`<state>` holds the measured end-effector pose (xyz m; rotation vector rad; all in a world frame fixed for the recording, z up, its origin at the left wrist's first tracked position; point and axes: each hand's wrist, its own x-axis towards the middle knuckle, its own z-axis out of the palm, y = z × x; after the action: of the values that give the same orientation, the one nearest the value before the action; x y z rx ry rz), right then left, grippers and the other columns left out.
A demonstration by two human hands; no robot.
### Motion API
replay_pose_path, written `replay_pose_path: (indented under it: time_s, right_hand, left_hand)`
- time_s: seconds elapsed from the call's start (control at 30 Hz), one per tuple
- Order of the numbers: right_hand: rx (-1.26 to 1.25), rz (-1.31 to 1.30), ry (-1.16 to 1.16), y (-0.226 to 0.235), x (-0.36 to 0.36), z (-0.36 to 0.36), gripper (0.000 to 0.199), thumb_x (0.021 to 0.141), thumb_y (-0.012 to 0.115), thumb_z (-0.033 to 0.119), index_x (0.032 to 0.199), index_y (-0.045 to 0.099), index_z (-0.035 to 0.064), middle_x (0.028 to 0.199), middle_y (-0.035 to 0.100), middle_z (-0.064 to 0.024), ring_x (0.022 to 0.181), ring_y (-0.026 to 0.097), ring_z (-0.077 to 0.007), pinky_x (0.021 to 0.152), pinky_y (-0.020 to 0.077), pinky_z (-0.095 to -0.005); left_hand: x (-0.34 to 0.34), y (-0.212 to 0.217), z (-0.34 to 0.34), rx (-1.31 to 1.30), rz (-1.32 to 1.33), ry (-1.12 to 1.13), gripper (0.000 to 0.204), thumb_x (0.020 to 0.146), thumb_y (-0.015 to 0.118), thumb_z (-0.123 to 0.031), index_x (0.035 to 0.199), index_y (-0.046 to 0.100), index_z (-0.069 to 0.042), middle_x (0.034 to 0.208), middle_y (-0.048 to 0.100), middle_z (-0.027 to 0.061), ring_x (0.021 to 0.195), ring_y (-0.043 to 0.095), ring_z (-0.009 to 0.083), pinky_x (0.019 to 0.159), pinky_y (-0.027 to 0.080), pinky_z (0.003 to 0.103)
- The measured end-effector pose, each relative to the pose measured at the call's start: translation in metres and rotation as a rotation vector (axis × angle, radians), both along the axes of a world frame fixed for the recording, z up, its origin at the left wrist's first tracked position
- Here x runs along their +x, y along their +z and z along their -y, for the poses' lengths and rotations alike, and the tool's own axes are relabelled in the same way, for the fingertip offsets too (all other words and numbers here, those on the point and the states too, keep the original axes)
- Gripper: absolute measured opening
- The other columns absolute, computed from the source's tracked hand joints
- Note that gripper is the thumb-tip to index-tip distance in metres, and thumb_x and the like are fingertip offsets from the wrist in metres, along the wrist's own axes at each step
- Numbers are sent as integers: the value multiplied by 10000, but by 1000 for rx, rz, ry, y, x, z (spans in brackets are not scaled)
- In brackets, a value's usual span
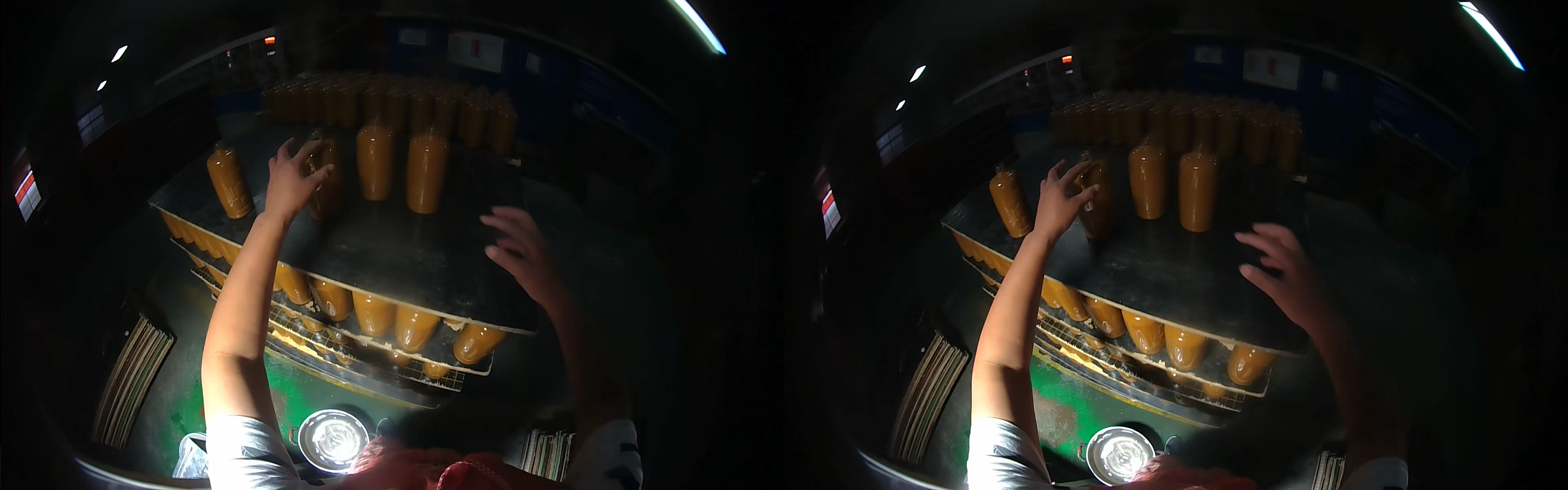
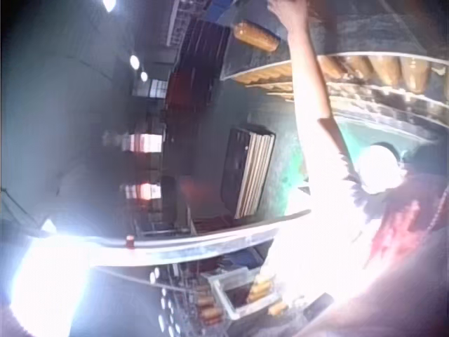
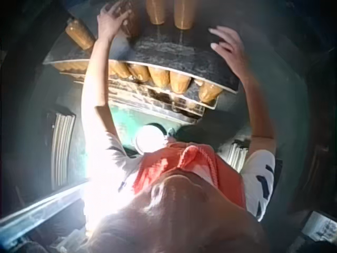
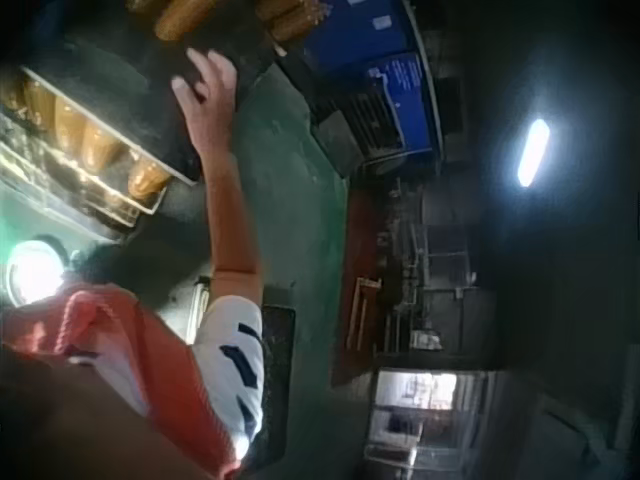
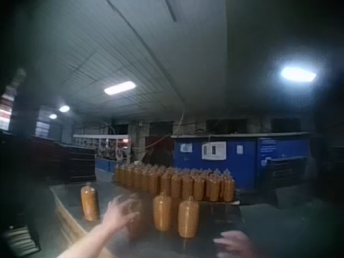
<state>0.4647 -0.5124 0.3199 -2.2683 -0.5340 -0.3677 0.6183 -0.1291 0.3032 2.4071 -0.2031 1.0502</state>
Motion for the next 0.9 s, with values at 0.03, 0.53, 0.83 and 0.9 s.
replay_pose_path:
  time_s: [0.03,0.53,0.83,0.9]
  right_hand:
    - [-78,65,13,10,31,-13,479,928,674,220,1389,554,169,1520,347,-123,1368,440,-309,1076,469,-424]
    - [-156,355,-199,8,208,-55,442,818,779,314,1242,665,256,1264,516,-180,1236,501,-358,1053,434,-438]
    - [905,43,54,-18,92,10,391,866,743,123,1244,660,63,1185,612,-81,1143,565,-191,1013,433,-304]
    - [1003,-46,158,-19,57,7,404,904,728,165,1278,632,46,1195,629,-69,1101,585,-153,961,462,-286]
  left_hand:
    - [17,6,1,33,-40,5,526,855,733,-377,1355,614,-262,1493,411,220,1330,420,430,1095,409,470]
    - [42,-3,16,-145,98,-223,454,747,813,-214,1182,697,-161,1345,566,149,1205,563,382,1007,476,419]
    - [-121,-44,13,-470,373,-103,485,823,765,-110,1295,653,-92,1313,575,109,1221,556,243,1042,453,363]
    - [-176,-63,9,-904,298,-248,506,907,690,-116,1388,551,-46,1318,581,129,1154,608,247,1016,481,360]
